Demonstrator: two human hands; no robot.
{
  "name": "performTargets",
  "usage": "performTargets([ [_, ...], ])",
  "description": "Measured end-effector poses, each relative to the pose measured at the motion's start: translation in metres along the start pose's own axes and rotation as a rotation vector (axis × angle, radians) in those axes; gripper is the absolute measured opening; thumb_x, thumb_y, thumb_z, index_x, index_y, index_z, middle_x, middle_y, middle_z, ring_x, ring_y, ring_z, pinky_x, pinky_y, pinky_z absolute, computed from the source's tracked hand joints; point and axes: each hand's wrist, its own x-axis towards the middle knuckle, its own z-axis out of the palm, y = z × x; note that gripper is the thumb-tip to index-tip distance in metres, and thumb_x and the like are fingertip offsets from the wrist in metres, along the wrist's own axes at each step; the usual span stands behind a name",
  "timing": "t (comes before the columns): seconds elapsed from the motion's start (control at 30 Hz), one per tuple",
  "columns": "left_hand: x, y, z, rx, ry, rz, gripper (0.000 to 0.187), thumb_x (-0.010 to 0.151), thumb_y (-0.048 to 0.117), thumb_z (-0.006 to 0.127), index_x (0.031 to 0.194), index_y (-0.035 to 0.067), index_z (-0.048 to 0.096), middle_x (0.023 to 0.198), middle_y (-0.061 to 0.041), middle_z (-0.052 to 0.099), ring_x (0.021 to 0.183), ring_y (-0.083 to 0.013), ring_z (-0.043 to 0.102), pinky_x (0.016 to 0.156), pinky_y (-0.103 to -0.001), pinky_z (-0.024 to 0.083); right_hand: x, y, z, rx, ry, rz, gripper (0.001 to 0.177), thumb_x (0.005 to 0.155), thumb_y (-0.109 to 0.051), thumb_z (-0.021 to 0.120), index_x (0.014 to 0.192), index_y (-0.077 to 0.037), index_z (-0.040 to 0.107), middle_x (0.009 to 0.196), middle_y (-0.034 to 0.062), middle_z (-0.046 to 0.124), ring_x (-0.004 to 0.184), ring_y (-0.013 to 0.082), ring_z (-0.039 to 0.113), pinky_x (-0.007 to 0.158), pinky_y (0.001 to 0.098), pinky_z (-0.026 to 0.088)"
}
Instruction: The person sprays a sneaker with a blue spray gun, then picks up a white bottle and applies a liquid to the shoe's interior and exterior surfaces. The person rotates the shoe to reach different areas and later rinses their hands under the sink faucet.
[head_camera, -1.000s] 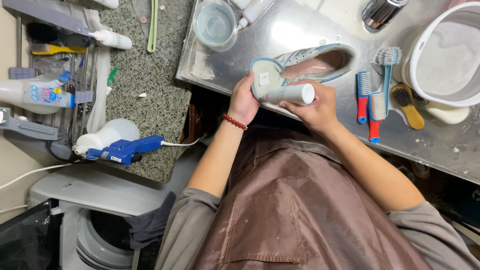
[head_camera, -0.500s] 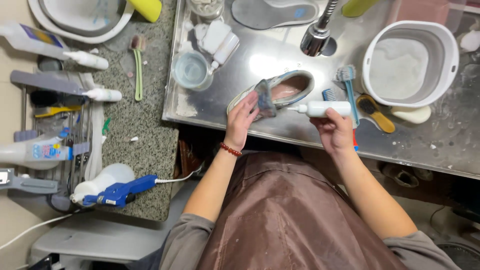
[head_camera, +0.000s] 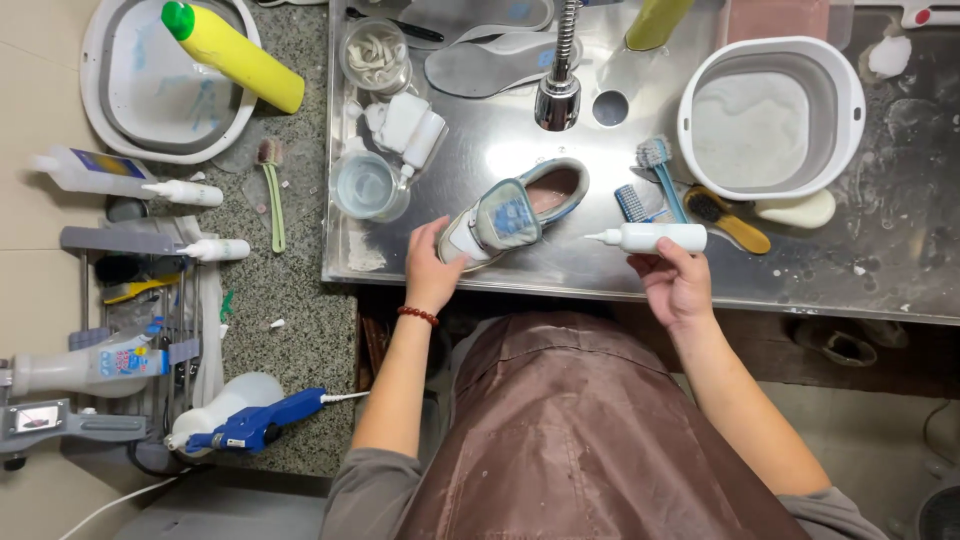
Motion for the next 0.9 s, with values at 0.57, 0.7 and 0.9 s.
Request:
performTargets([
  [0.57, 0.0, 0.051, 0.007, 0.093, -0.161, -0.275, 0.096, 0.051, 0.03, 0.099, 0.136, 0.016, 0.057, 0.123, -0.015, 0.051, 0.111, -0.0343, 0.061, 0.098, -0.041, 0.052, 0.011, 0.009, 0.039, -0.217, -0.079, -0.152, 0.034, 0.092, -0.01, 0.075, 0.121, 0.0, 0.06, 0.113, 0.0115, 0.069, 0.103, 0.0243, 0.07, 0.089, 0.0407, 0.06],
  [0.7, -0.008, 0.055, 0.011, 0.064, -0.108, -0.251, 0.094, 0.051, 0.031, 0.099, 0.134, 0.015, 0.058, 0.124, -0.015, 0.052, 0.111, -0.0338, 0.062, 0.096, -0.041, 0.053, 0.013, 0.001, 0.036, -0.281, -0.009, -0.264, 0.035, 0.09, -0.008, 0.077, 0.12, 0.0, 0.06, 0.112, 0.0119, 0.069, 0.101, 0.0239, 0.071, 0.09, 0.0409, 0.061],
  [0.9, -0.007, 0.078, 0.011, 0.111, -0.089, -0.251, 0.092, 0.051, 0.032, 0.099, 0.132, 0.014, 0.058, 0.121, -0.015, 0.051, 0.107, -0.0344, 0.062, 0.094, -0.042, 0.054, 0.008, -0.004, 0.048, -0.494, -0.048, -0.378, 0.035, 0.089, -0.007, 0.081, 0.118, 0.001, 0.063, 0.108, 0.0091, 0.07, 0.097, 0.0175, 0.069, 0.089, 0.0328, 0.058],
])
